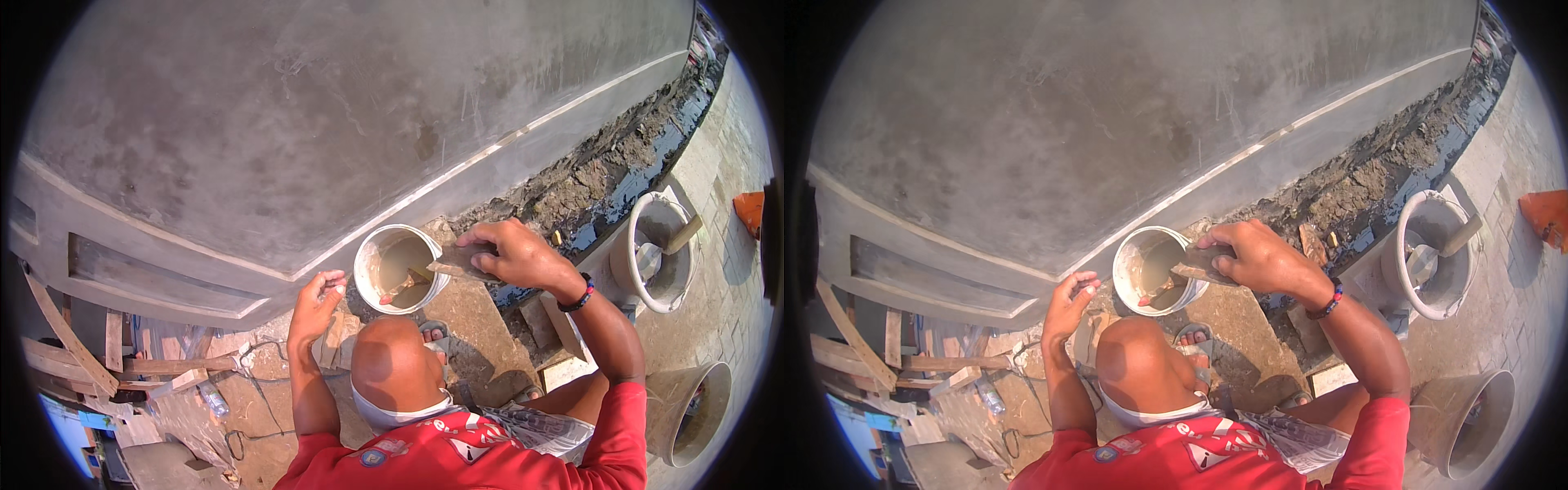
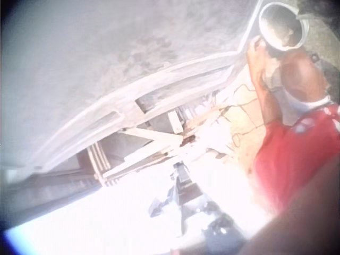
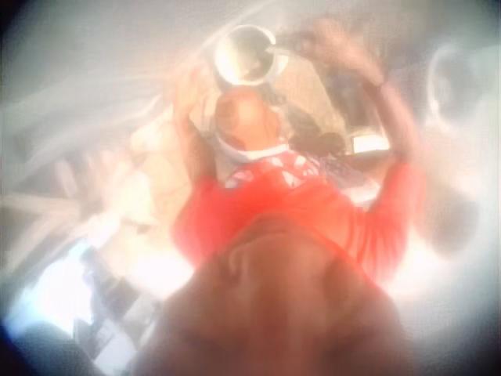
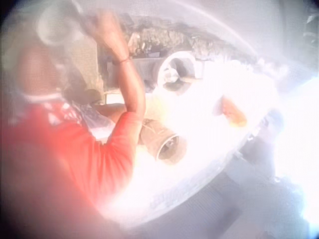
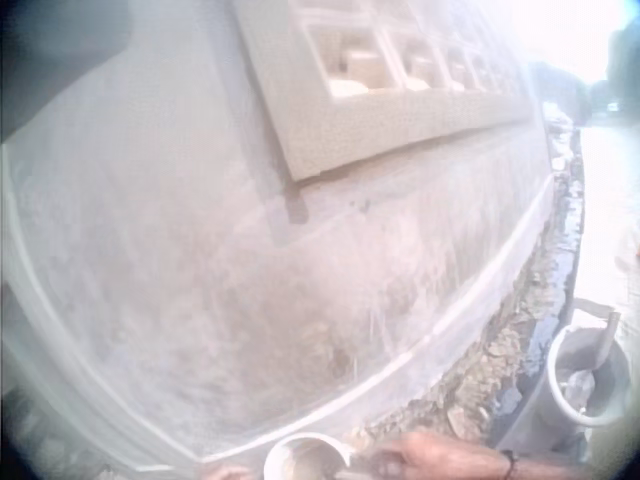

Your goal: The person applies and smooths wet plaster onto a curved exterior wall using a hand trowel. They repeatedly scoop plaster from a bucket, spread it on the wall surface, and smooth the edges around a decorative block feature.

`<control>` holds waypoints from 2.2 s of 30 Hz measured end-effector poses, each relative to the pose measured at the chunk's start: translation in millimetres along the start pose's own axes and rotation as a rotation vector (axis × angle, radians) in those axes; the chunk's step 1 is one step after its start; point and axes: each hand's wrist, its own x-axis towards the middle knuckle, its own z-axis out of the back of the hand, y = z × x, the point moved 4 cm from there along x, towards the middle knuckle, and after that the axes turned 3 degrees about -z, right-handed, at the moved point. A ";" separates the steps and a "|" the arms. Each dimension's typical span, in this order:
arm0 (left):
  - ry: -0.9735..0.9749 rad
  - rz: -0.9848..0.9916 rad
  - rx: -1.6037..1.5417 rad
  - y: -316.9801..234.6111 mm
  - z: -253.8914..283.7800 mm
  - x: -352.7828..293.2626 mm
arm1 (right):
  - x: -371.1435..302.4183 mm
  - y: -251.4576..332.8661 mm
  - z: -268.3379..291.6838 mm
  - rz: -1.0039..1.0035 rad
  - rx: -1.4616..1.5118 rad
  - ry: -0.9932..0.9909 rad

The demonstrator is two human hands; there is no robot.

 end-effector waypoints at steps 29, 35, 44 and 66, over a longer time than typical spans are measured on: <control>-0.030 -0.166 -0.211 -8.1 -28.6 55.2 | 75.2 -70.7 -61.2 -0.273 0.908 0.039; 0.646 -0.229 -0.476 -90.9 -108.0 107.4 | 37.2 -33.3 -17.2 0.082 1.668 -0.086; 0.817 -0.280 -0.829 -162.1 -173.1 120.9 | 15.8 -29.3 -4.4 0.148 1.852 -0.132; -0.699 -1.048 -0.192 -607.1 123.0 209.8 | -77.7 -160.3 -66.1 -0.522 0.884 0.082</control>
